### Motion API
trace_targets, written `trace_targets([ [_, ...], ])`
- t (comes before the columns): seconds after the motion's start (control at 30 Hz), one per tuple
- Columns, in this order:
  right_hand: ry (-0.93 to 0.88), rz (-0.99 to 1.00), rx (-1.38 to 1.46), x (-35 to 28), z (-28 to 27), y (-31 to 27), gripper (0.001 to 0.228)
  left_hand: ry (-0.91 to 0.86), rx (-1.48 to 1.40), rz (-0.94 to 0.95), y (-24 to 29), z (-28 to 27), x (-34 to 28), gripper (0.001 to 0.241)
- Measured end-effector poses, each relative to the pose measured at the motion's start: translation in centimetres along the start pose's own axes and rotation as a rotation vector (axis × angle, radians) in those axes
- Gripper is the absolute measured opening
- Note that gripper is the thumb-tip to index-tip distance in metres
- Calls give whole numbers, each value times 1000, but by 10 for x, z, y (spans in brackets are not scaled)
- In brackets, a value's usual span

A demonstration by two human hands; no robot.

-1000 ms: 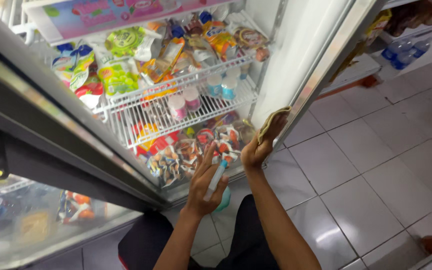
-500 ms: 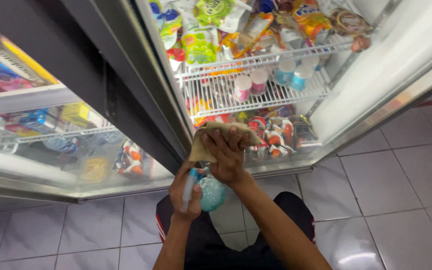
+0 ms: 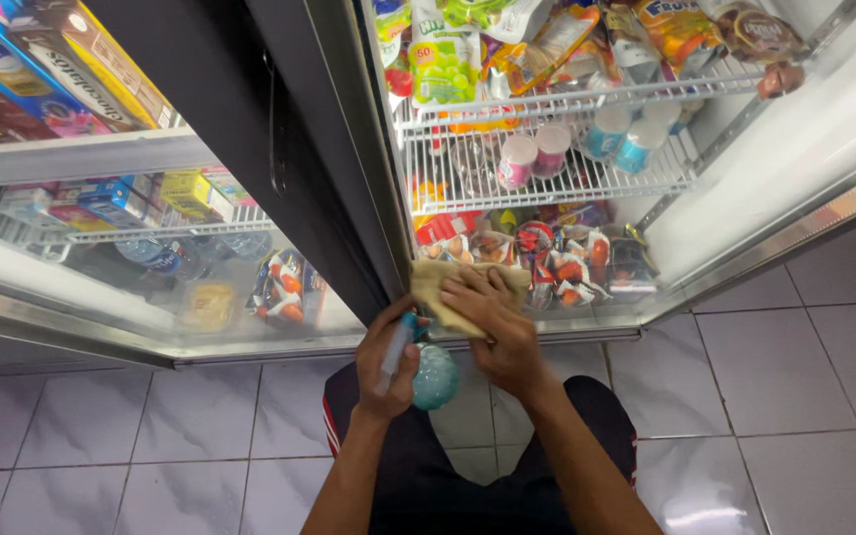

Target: The person sprays a liquid from a bottle onto the glass door of a refrigerator and wipes the surface with a cloth, cleaning various parts of the glass and the door frame.

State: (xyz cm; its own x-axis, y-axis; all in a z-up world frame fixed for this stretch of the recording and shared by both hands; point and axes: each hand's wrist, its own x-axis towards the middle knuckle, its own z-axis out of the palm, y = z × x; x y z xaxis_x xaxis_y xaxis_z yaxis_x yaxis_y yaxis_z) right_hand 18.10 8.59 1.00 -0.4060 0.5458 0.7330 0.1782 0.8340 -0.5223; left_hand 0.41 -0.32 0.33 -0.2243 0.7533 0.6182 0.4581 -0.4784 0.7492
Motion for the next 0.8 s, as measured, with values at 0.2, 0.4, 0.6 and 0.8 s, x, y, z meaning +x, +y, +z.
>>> trace_targets([
  [0.2, 69, 767, 310, -20, -52, -1, 17, -105, -237, -52, 18, 3, 4, 51],
  [0.4, 28, 679, 740, -1, -55, -5, 40, -378, -640, -208, 26, 6, 4, 57],
  [0.6, 247, 320, 39, 27, -55, -33, 23, -388, -395, -207, 30, -7, 18, 54],
  [0.8, 539, 98, -239, 68, -33, -20, 23, -133, -192, 30, 48, -28, 39, 50],
])
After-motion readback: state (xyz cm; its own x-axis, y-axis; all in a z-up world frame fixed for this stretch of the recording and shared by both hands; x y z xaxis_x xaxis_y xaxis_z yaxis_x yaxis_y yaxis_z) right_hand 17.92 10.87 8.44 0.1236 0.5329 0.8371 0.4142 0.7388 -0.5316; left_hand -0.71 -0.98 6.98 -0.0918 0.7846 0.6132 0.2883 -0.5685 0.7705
